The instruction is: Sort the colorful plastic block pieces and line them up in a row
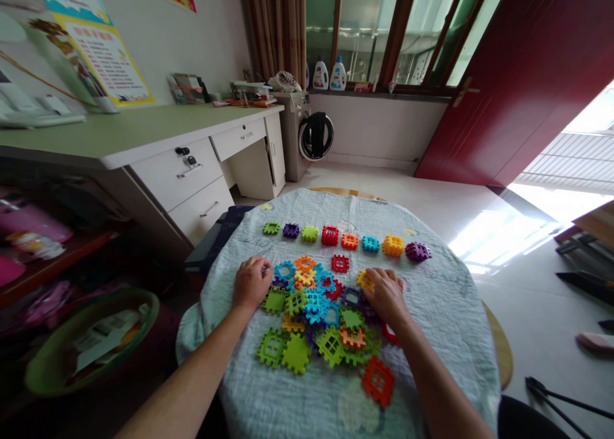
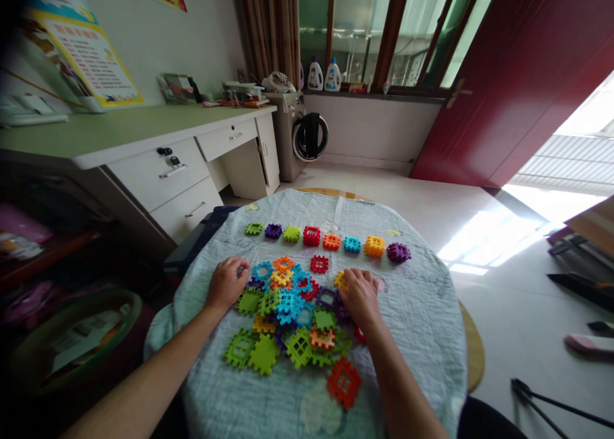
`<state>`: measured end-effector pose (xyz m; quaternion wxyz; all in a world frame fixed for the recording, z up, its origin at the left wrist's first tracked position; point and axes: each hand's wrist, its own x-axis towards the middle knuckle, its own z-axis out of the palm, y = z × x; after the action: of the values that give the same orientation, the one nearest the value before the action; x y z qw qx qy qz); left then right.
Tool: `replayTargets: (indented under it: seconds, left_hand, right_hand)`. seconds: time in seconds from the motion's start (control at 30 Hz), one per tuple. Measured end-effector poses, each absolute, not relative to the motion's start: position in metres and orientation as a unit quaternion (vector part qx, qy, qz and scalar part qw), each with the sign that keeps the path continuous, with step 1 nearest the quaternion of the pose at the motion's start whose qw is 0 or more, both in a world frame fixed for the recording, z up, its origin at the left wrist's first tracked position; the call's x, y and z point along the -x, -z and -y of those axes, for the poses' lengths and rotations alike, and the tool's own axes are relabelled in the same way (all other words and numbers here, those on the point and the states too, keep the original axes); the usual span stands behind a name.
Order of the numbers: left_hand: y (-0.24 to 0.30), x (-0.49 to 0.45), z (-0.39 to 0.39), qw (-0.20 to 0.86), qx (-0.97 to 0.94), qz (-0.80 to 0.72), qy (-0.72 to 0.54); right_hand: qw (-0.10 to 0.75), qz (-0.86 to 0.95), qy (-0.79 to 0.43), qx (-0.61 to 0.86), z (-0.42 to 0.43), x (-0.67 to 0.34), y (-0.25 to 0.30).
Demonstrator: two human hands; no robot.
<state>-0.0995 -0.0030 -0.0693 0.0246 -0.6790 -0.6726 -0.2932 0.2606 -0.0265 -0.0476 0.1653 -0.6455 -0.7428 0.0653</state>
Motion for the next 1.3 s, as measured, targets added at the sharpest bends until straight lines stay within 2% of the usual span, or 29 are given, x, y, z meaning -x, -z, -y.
replayTargets:
  seconds: [0.13,0.33,0.47,0.73,1.3]
  left_hand:
    - [0.069,0.1,0.003,0.024,0.681,0.67,0.294]
    - [0.07,0.1,0.003,0.025,0.682,0.669,0.294]
    - [0.071,0.101,0.002,0.025,0.685,0.667,0.292]
    - [0.071,0.102,0.002,0.028,0.688,0.664,0.292]
    - [0.071,0.101,0.003,0.02,0.682,0.667,0.299]
  right_hand:
    - [0.18,0.741,-0.078,0.642,0.024,-0.265,0.045]
    - [0.253,0.716,-0.078,0.645,0.015,-0.322,0.035]
    - [0.208,0.728,-0.104,0.645,0.018,-0.344,0.034]
    - [0.094,0.754,-0.123,0.639,0.021,-0.325,0.039]
    - [0.09,0.737,-0.099,0.663,0.021,-0.321,0.042]
